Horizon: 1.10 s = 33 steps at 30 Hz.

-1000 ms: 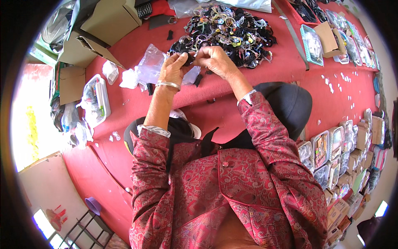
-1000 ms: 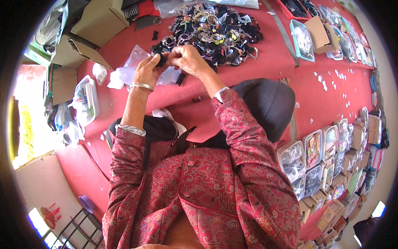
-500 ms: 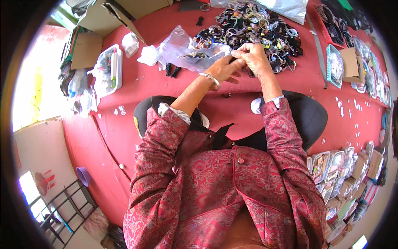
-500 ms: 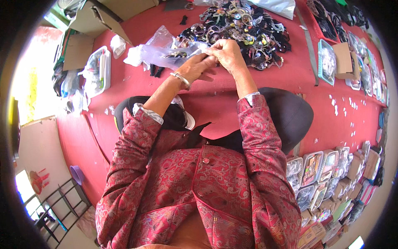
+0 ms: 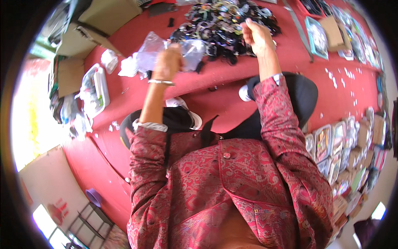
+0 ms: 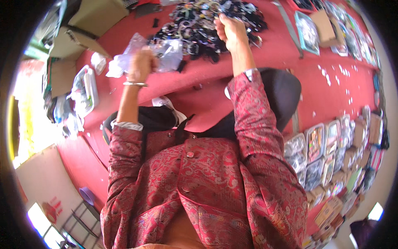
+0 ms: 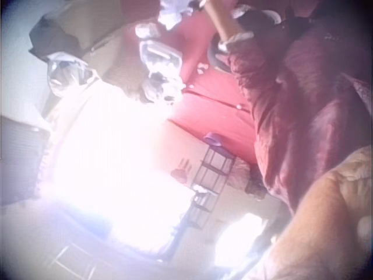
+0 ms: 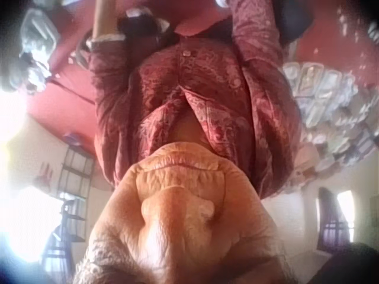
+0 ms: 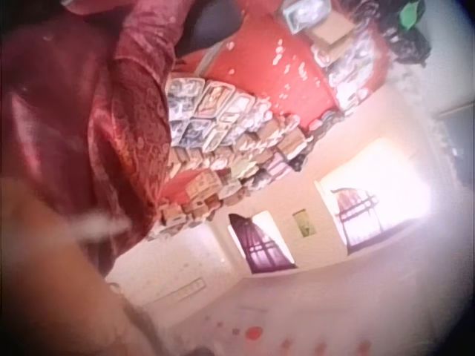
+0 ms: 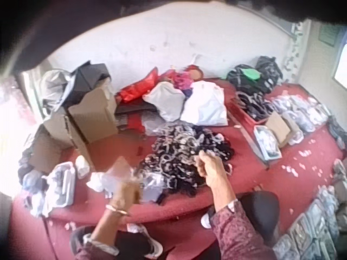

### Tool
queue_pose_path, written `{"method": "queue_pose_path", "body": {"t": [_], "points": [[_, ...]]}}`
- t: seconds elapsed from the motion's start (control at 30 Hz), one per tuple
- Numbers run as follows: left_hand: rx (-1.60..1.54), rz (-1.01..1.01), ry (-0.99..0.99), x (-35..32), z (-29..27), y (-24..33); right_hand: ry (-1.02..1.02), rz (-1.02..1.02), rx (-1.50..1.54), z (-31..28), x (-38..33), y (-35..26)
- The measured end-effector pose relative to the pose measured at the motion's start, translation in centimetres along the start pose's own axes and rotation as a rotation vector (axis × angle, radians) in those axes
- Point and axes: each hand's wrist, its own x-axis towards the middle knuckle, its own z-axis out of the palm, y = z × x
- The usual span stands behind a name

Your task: The person sits on the floor and sorts through a large pile of hair accessories, picking up individual items and placing them into a plastic bag. The person also briefly handles a hairbrush and a small green box before returning to the sorting task.

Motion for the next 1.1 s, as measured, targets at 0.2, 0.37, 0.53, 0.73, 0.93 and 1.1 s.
{"method": "queue_pose_path", "body": {"t": [0.2,0.37,0.53,0.73,0.93,1.1], "points": [[-0.600,-0.345,0.658,-0.1,-5.1,-1.2,0.074,0.064,0.234,-2.9,1.3,0.3],[-0.532,-0.339,1.005,-0.1,-8.0,-5.6,0.238,0.035,0.333,-4.9,2.2,1.0],[-0.443,-0.572,0.982,-1.0,-10.9,-18.0,0.146,0.103,0.399,-5.5,3.2,2.1],[0.125,-0.760,0.724,0.0,-4.3,-15.9,0.190,0.117,0.348,-6.0,3.4,2.3],[1.125,-0.552,-0.577,-0.4,-2.1,-20.5,0.229,0.167,0.259,-6.1,3.3,2.2],[1.061,-0.604,-0.471,-1.5,-3.8,-24.0,0.148,0.147,0.317,-4.9,2.9,2.1]]}}
